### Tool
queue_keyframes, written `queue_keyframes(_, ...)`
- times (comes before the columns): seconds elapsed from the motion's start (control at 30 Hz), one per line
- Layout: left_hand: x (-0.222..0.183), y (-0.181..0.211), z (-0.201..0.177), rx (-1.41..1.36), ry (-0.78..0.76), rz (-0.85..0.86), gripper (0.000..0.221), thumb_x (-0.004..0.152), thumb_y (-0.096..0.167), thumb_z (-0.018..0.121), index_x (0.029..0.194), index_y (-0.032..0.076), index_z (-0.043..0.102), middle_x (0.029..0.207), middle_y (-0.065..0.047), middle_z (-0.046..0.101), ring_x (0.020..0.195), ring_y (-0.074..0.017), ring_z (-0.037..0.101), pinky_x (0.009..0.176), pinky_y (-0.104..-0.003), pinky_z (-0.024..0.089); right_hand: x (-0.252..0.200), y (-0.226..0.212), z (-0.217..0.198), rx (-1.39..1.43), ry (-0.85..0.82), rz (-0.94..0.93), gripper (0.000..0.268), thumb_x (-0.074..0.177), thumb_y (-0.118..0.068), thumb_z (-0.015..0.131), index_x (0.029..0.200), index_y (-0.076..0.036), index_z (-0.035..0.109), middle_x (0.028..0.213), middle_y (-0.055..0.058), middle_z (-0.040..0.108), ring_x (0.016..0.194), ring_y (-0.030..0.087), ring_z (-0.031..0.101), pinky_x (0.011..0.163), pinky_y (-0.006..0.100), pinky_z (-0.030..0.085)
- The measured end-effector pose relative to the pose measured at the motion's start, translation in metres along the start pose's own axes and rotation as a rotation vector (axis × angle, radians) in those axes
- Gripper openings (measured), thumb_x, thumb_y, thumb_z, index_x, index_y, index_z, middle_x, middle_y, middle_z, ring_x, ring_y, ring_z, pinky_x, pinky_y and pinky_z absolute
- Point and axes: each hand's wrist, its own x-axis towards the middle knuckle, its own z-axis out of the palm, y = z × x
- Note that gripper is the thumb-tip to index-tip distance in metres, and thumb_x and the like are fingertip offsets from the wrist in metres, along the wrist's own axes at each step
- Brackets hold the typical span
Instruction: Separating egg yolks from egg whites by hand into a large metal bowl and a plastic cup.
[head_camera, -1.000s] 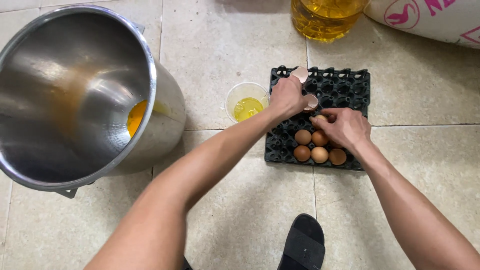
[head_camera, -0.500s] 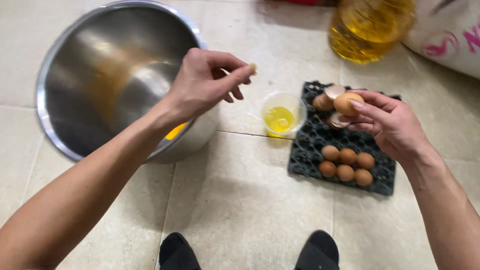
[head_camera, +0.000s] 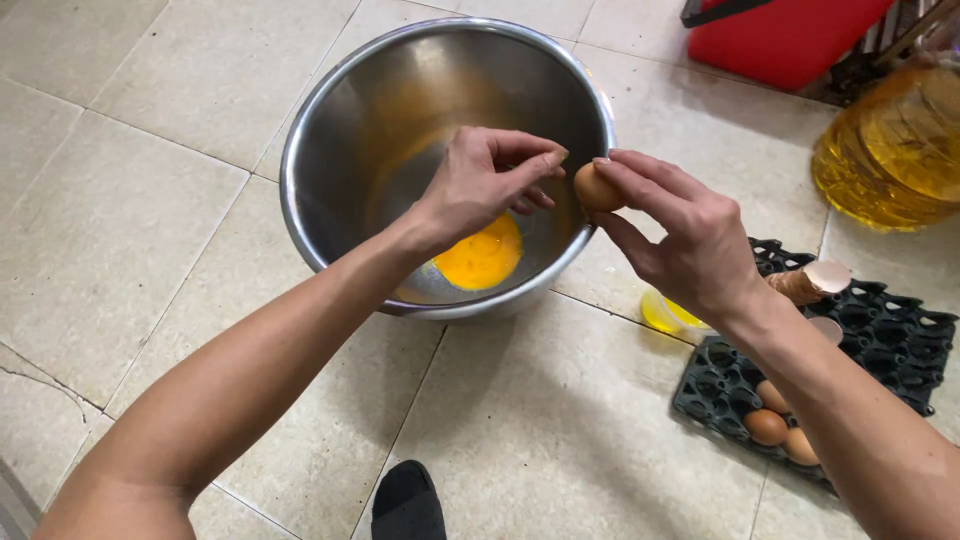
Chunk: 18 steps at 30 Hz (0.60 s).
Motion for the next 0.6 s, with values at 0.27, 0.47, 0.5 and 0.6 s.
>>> queue_keyframes(0.27, -0.007, 0.003, -0.002, 0.083, -0.123, 0.094, 0.037, 0.097, 0.023, 0.073, 0.129, 0.006, 0.071, 0.11, -0.009, 0.08, 0.096, -0.0147, 0.079, 0.083, -0.027, 0.066, 0.002, 0.0, 0.005, -0.122, 0.05, -0.038, 0.045, 0.097, -0.013, 0.081, 0.137, -0.003, 0.066, 0.134, 0.022, 0.068, 0.117, 0.034, 0.072, 0.095, 0.038, 0.065)
queue_keyframes(0.47, -0.006, 0.012, 0.003, 0.074, -0.263, 0.412, 0.049, 0.097, 0.013, 0.078, 0.143, 0.003, 0.06, 0.139, -0.015, 0.065, 0.117, -0.021, 0.074, 0.105, -0.032, 0.063, 0.001, 0.004, -0.007, 0.466, 0.017, 0.369, 0.047, 0.1, -0.015, 0.073, 0.142, -0.002, 0.059, 0.133, 0.024, 0.069, 0.117, 0.031, 0.074, 0.098, 0.037, 0.066)
queue_keyframes(0.5, -0.004, 0.018, 0.007, 0.073, -0.27, 0.414, 0.049, 0.097, 0.013, 0.078, 0.143, 0.003, 0.06, 0.139, -0.015, 0.065, 0.117, -0.021, 0.074, 0.105, -0.032, 0.063, -0.001, 0.006, -0.01, 0.462, 0.021, 0.372, 0.047, 0.1, -0.015, 0.073, 0.142, -0.002, 0.059, 0.133, 0.024, 0.069, 0.117, 0.031, 0.074, 0.098, 0.037, 0.066)
queue_keyframes(0.6, 0.005, 0.036, 0.024, 0.021, -0.314, 0.373, 0.051, 0.096, 0.011, 0.077, 0.143, 0.005, 0.06, 0.135, -0.014, 0.068, 0.114, -0.0208, 0.076, 0.101, -0.031, 0.066, -0.009, 0.012, -0.023, 1.008, 0.065, 0.708, 0.051, 0.099, -0.019, 0.069, 0.143, 0.001, 0.052, 0.13, 0.023, 0.067, 0.114, 0.029, 0.073, 0.1, 0.038, 0.065)
